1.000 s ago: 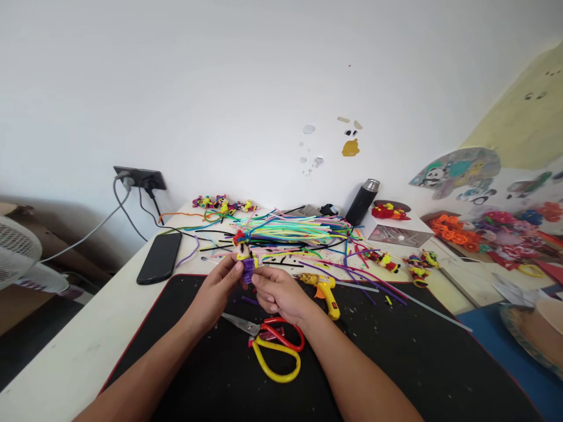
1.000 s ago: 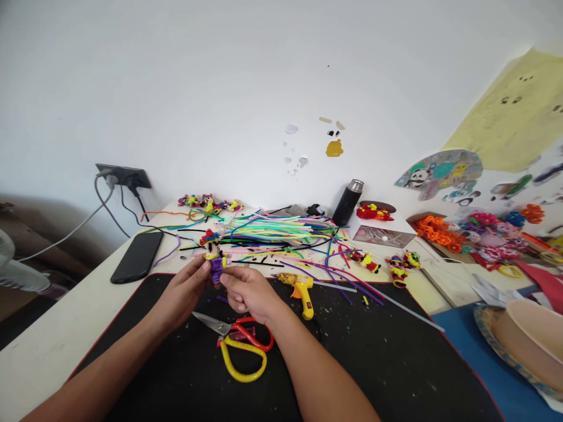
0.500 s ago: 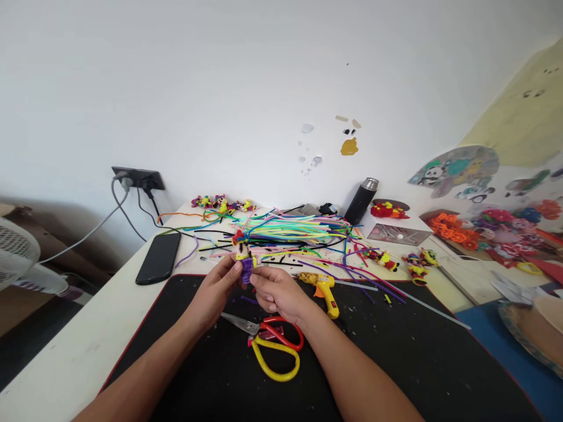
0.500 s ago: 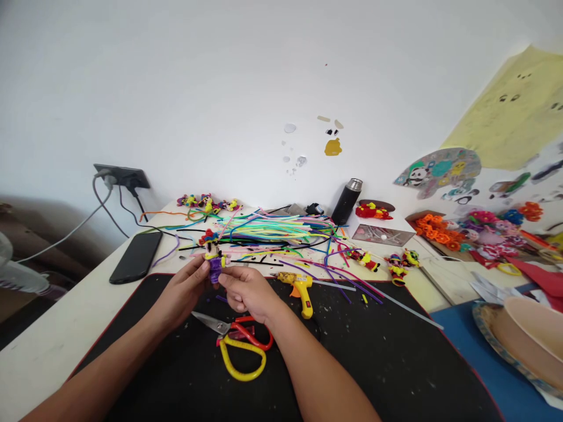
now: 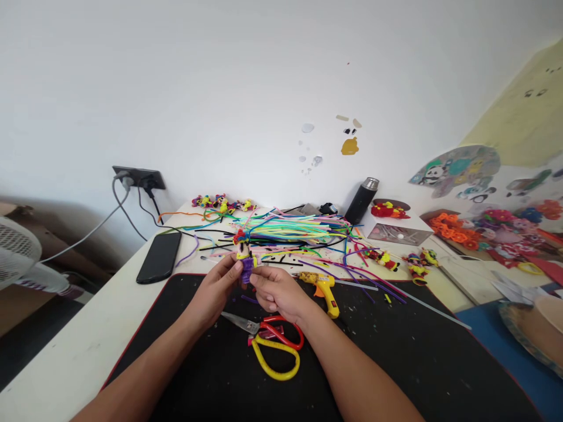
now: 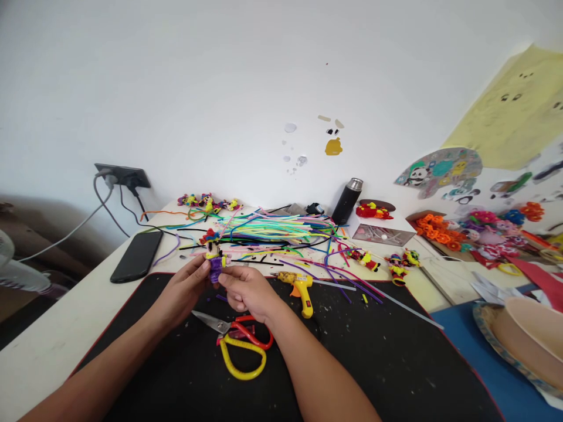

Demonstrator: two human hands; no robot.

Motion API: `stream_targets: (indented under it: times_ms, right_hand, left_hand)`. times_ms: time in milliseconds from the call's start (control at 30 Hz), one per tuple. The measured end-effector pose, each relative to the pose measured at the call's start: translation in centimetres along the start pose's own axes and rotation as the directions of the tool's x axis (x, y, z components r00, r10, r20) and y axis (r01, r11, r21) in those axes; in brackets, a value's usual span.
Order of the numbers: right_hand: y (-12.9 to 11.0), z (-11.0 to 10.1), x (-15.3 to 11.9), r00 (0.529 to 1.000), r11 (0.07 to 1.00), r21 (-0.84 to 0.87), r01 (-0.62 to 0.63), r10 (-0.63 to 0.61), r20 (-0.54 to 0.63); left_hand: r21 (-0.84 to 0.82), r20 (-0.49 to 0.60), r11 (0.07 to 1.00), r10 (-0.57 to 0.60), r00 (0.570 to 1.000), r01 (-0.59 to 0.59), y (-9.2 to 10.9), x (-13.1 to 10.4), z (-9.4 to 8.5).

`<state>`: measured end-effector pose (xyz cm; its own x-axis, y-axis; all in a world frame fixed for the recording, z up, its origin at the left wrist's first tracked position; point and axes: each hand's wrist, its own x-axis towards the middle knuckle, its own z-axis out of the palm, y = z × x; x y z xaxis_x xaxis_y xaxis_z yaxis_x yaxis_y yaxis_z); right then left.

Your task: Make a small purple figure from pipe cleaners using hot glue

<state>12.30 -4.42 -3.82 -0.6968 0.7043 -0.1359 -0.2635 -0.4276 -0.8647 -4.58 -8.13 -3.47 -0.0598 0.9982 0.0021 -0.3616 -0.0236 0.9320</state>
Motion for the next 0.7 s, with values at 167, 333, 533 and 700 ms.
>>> stream_targets:
  times_ms: [167, 333, 533, 700]
  right_hand:
    - [0.19, -0.13, 0.10, 1.000, 1.000, -0.006, 0.003, -0.003, 0.000]
    - [0.34, -0.22, 0.19, 1.000, 1.000, -0.003, 0.011, -0.011, -0.006]
    - [0.35, -0.29, 0.20, 1.000, 1.000, -0.011, 0.013, -0.013, 0.000]
    - [0.33, -0.23, 0.18, 1.000, 1.000, -0.013, 0.017, -0.017, 0.005]
  left_hand:
    - [-0.017, 0.000, 1.000, -0.007, 1.000, 0.007, -0.06, -0.01, -0.07]
    - [0.002, 0.005, 1.000, 0.001, 1.000, -0.001, 0.18, 0.08, 0.13]
    - [0.001, 0.004, 1.000, -0.007, 1.000, 0.007, 0.29, 0.10, 0.12]
    - [-0.002, 0.002, 1.000, -0.007, 1.000, 0.007, 0.20, 0.09, 0.10]
